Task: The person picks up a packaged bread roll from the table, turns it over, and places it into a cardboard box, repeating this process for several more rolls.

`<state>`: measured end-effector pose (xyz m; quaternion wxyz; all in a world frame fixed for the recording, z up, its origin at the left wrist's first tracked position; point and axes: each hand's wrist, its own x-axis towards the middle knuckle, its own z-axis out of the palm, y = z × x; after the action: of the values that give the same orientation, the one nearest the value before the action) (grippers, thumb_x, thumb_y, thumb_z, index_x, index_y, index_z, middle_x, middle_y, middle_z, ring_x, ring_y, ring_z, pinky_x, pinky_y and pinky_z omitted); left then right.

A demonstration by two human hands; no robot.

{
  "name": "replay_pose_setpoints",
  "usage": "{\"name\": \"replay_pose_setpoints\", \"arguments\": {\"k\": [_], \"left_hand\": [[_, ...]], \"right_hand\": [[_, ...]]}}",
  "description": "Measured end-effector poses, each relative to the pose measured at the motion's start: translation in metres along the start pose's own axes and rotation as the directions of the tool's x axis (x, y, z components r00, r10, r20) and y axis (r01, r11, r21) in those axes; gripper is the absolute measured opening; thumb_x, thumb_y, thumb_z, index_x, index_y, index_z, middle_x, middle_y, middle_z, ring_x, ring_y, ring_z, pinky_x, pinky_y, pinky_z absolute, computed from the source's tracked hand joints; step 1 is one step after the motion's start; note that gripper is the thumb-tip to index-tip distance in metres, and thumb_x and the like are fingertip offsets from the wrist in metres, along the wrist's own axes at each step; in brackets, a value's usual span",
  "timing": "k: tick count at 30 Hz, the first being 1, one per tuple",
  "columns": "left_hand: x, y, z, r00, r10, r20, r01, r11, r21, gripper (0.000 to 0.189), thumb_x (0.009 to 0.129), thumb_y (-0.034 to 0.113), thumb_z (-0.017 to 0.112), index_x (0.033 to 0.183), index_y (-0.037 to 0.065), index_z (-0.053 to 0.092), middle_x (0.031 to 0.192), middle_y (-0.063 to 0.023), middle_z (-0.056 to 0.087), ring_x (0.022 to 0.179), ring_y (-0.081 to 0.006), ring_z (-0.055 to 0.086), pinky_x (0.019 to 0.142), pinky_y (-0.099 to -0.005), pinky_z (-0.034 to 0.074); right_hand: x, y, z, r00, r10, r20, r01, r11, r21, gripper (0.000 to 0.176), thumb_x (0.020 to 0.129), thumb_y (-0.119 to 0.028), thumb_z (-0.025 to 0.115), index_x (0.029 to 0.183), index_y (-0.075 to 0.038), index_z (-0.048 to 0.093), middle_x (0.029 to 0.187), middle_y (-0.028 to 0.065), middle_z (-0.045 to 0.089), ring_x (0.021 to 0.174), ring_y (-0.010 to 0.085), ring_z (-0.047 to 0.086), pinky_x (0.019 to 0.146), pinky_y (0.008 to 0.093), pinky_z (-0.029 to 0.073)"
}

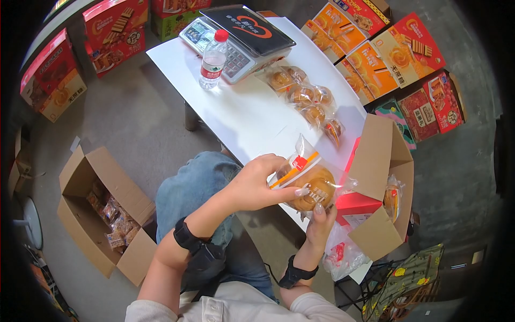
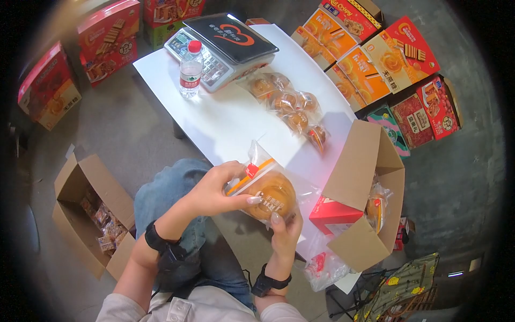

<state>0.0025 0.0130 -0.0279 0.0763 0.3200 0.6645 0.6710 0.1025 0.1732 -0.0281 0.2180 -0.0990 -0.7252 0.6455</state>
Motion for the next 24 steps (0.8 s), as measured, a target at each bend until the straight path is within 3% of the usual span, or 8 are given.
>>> {"name": "replay_pose_setpoints", "arguments": {"k": [2,4,11,13,21,23,24], "left_hand": [[0.000,0.002,0.001,1.000,0.023,-0.001,-0.023,1.000,0.013,0.042,0.068,0.038,0.069,0.083,-0.001,0.060,0.078,-0.0146,0.058,0.078,-0.0274,0.054,0.072,-0.0348,0.042],[-0.001,0.005,-0.001,0.999,-0.010,0.049,0.008,0.999,0.042,0.044,0.069,0.032,0.069,0.095,-0.002,0.059,0.084,-0.0143,0.056,0.079,-0.0252,0.052,0.074,-0.0330,0.041],[-0.001,0.005,0.002,0.997,0.005,0.073,-0.006,1.000,0.017,0.043,0.070,0.030,0.067,0.098,-0.002,0.058,0.087,-0.0140,0.056,0.081,-0.0248,0.052,0.076,-0.0331,0.041],[-0.001,0.004,0.006,0.997,0.069,-0.027,-0.071,0.995,-0.071,0.036,0.070,0.031,0.067,0.084,0.000,0.059,0.075,-0.0125,0.056,0.075,-0.0254,0.051,0.072,-0.0336,0.041],[-0.001,-0.004,0.010,0.997,0.064,-0.035,-0.067,0.993,-0.096,0.036,0.069,0.031,0.068,0.084,0.000,0.058,0.077,-0.0133,0.056,0.077,-0.0253,0.050,0.073,-0.0335,0.041],[0.000,-0.005,0.010,0.997,0.069,-0.033,-0.072,0.992,-0.107,0.036,0.069,0.031,0.068,0.084,0.000,0.058,0.078,-0.0135,0.056,0.078,-0.0254,0.050,0.073,-0.0337,0.041],[0.001,-0.004,0.010,0.997,0.069,-0.024,-0.071,0.992,-0.106,0.036,0.068,0.031,0.068,0.084,0.000,0.058,0.078,-0.0136,0.056,0.078,-0.0256,0.050,0.074,-0.0339,0.041]], "right_hand": [[-0.002,-0.004,0.001,1.000,-0.011,-0.017,0.011,1.000,0.013,0.059,0.073,-0.035,0.062,0.114,0.002,0.044,0.092,0.0089,0.057,0.070,0.0136,0.058,0.046,0.0216,0.044],[-0.002,-0.002,-0.002,1.000,0.005,-0.015,-0.005,1.000,0.006,0.058,0.073,-0.035,0.062,0.114,0.002,0.044,0.092,0.0088,0.057,0.070,0.0134,0.058,0.046,0.0215,0.044],[-0.003,-0.007,-0.002,1.000,0.007,-0.008,-0.007,0.999,0.032,0.057,0.073,-0.035,0.062,0.113,0.002,0.045,0.090,0.0082,0.057,0.068,0.0121,0.057,0.046,0.0211,0.043],[-0.004,-0.009,-0.001,1.000,0.007,-0.016,-0.006,0.999,0.034,0.057,0.073,-0.035,0.062,0.113,0.003,0.045,0.090,0.0080,0.057,0.067,0.0122,0.057,0.046,0.0212,0.044],[-0.005,-0.015,0.001,0.999,0.021,-0.040,-0.020,1.000,0.018,0.059,0.071,-0.036,0.063,0.111,0.004,0.046,0.091,0.0083,0.057,0.068,0.0121,0.056,0.047,0.0213,0.043],[-0.007,-0.018,-0.001,0.998,0.039,0.056,-0.045,0.993,0.110,0.062,0.074,-0.027,0.065,0.119,0.008,0.042,0.112,0.0121,0.052,0.104,0.0175,0.049,0.091,0.0305,0.037],[-0.007,-0.018,-0.002,0.998,0.037,0.054,-0.042,0.993,0.109,0.062,0.074,-0.027,0.065,0.119,0.008,0.042,0.112,0.0121,0.052,0.104,0.0175,0.049,0.091,0.0305,0.037]]}}
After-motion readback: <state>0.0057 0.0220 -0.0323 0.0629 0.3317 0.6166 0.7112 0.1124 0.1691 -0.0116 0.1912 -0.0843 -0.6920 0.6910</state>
